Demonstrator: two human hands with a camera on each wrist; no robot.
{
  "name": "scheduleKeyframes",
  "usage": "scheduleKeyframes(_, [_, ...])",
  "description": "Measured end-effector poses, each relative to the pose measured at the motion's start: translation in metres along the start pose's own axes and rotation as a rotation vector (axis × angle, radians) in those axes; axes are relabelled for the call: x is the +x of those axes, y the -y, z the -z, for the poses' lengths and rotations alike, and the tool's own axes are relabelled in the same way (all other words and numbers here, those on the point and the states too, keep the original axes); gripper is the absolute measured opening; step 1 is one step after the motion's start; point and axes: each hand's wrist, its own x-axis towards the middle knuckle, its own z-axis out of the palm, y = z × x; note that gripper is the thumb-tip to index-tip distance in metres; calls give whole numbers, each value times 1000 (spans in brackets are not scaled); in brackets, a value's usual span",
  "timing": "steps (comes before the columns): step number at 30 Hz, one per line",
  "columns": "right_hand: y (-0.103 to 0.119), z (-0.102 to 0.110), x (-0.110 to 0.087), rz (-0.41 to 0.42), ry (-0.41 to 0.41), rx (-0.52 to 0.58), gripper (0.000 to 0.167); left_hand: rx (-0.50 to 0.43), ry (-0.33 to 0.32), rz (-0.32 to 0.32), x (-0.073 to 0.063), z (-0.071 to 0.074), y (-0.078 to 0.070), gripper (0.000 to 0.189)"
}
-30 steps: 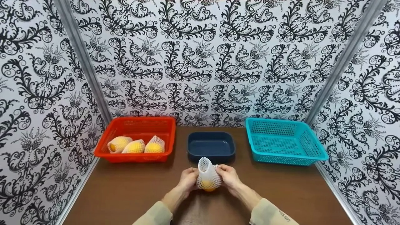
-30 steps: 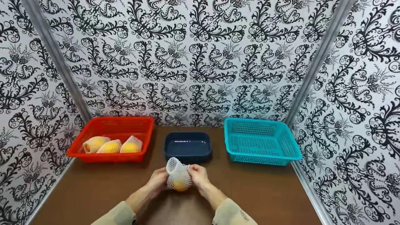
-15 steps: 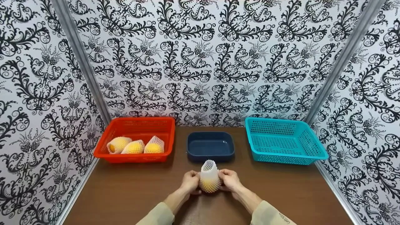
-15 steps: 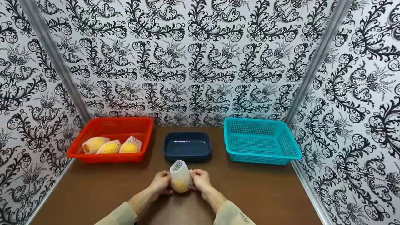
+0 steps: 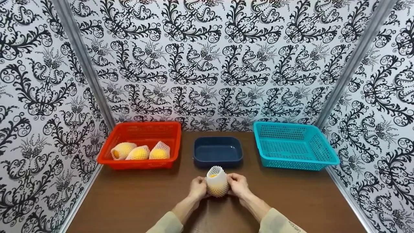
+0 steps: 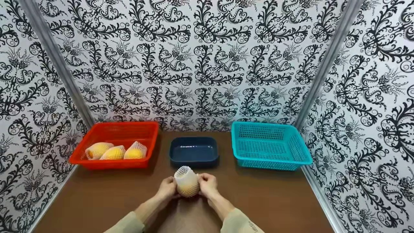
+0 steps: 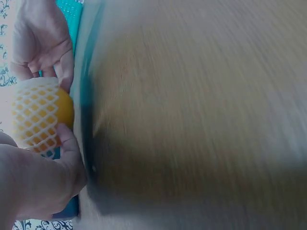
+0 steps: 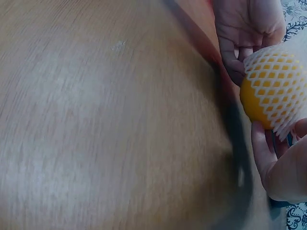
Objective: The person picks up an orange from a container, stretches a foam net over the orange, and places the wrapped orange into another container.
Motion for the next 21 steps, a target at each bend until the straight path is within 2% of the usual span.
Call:
scheduleKeyframes(7, [3,-7,2,81,-67,10,21,-186,64,59,13,2,7,23])
scheduleKeyframes(12, [2,-12,1,222,-134,-116,17,-303,105,73,18,2,14,19])
scheduleKeyframes(14, [2,-14,-1,252,-149,-152,14,-337,123,87,20,3,16,18])
scheduleKeyframes(21, [2,-17,-3,310,-149,-162,11,-471,171,105,19,6,12,27])
